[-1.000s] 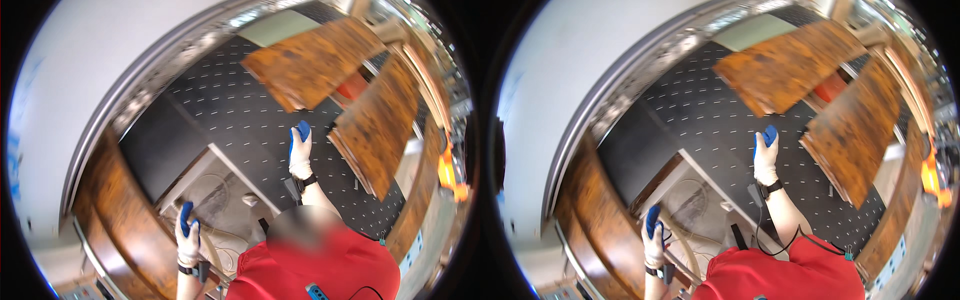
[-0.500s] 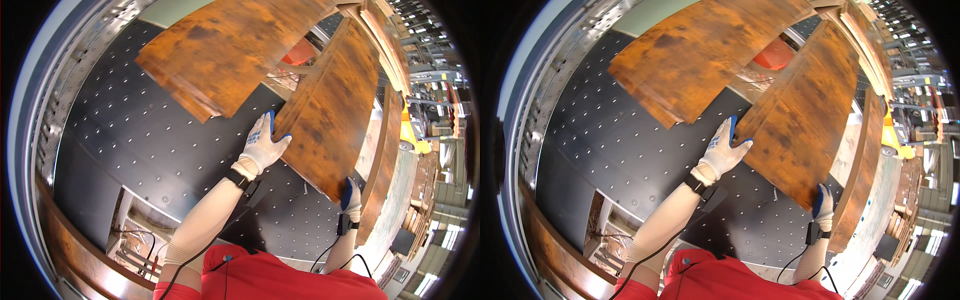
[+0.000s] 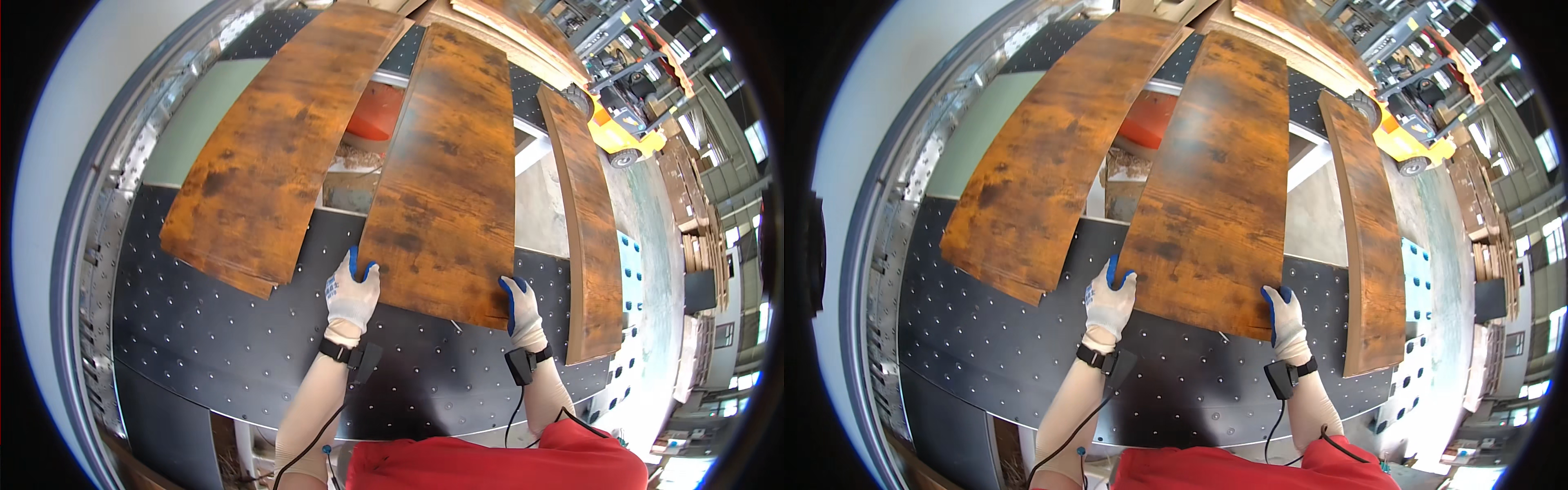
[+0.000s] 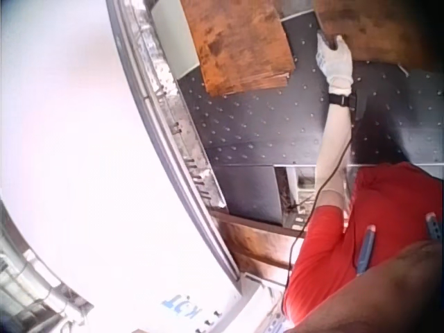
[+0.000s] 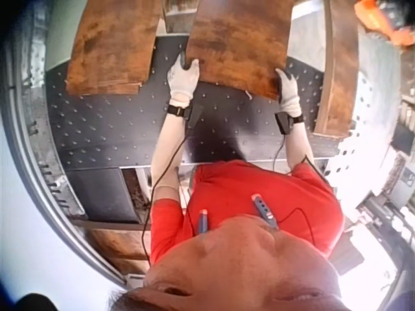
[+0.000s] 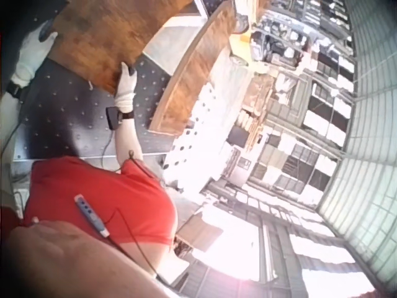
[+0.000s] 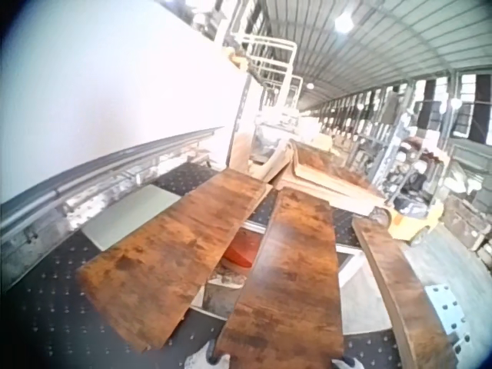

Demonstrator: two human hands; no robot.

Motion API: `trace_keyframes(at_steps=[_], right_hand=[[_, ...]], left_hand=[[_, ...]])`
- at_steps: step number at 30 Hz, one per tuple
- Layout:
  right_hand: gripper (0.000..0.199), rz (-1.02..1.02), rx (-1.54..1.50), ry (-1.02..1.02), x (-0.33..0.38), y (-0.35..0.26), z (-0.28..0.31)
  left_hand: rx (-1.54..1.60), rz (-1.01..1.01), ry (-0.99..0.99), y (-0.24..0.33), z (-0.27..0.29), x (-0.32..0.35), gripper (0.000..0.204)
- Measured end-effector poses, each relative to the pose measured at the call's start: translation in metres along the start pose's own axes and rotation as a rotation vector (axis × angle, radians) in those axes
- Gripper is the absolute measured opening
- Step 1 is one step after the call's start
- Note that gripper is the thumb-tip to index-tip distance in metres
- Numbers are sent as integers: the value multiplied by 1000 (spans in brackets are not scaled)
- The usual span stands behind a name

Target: Operating an industrial panel saw to cut wood boards, including loading boards and using the control interface.

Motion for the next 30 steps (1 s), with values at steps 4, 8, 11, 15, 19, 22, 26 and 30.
trace_keyframes(at_steps=[4,8,11,15,19,22,26,30], right_hand=[[26,27,-7,-8,21,-2,1],[24,43,-64,-50,72,8,12],[32,-95,-177,-83,109,50,28],[40,-638,-463,-477,100,111,40],[39,-650,-221,-767,119,111,15],[39,-531,-314,-875,139,132,14],[42,-410,-300,-1020,192,116,24],[50,-519,-340,-1331,211,171,37]], left_hand=[[8,-13,2,14,14,10,57],[103,-47,9,25,39,46,50],[455,22,-46,-4,51,90,42],[938,137,179,-55,58,184,46],[1333,400,484,-33,-1,255,58],[1421,277,605,-19,-10,273,63],[1509,233,617,17,-32,331,55],[1509,206,630,19,-30,394,48]])
Point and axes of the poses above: each hand's wrist, its own x-axis away from the middle knuckle, its own z-axis out of the back of the hand, y = z × x, the point moved 3 cm from there along -x, towards the middle knuckle, and after that the axes turned 13 degrees about -z, right-handed, at the moved point
